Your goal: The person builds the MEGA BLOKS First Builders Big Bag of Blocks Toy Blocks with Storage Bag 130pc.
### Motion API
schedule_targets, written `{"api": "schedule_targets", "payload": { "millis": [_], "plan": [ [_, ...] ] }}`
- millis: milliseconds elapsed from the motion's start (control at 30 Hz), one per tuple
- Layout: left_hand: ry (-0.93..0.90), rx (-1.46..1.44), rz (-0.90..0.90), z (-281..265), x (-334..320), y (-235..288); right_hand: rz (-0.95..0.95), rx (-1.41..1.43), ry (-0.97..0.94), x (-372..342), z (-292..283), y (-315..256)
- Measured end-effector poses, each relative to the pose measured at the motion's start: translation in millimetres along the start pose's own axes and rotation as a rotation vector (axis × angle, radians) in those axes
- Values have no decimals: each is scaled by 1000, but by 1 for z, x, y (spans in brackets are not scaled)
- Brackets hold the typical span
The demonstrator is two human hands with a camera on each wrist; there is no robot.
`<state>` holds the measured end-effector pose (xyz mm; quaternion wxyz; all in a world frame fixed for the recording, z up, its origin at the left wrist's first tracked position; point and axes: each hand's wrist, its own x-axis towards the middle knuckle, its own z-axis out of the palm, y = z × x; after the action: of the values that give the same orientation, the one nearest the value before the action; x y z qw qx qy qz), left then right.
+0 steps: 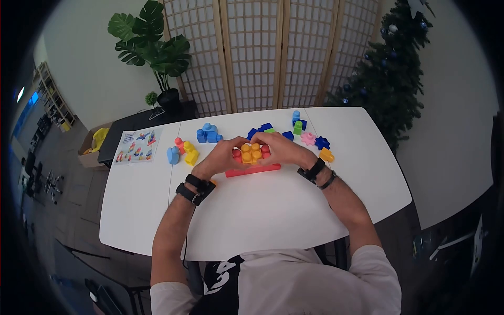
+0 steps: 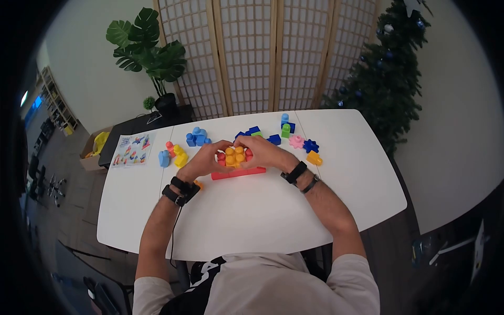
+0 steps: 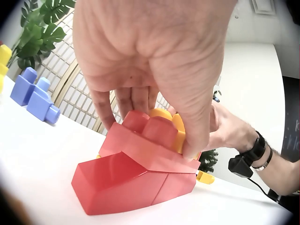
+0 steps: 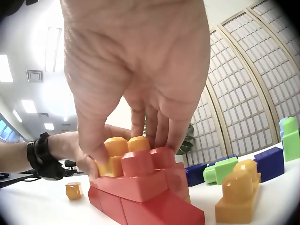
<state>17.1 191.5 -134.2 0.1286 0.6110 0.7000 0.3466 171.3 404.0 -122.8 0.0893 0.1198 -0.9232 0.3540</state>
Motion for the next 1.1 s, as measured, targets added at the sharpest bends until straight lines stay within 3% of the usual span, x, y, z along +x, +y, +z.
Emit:
{"api": "schedule_targets", "payload": {
  "millis": [1100],
  "plan": [
    [36,111,27,8,-1,4,50,60,23,1,20,11]
  ]
}}
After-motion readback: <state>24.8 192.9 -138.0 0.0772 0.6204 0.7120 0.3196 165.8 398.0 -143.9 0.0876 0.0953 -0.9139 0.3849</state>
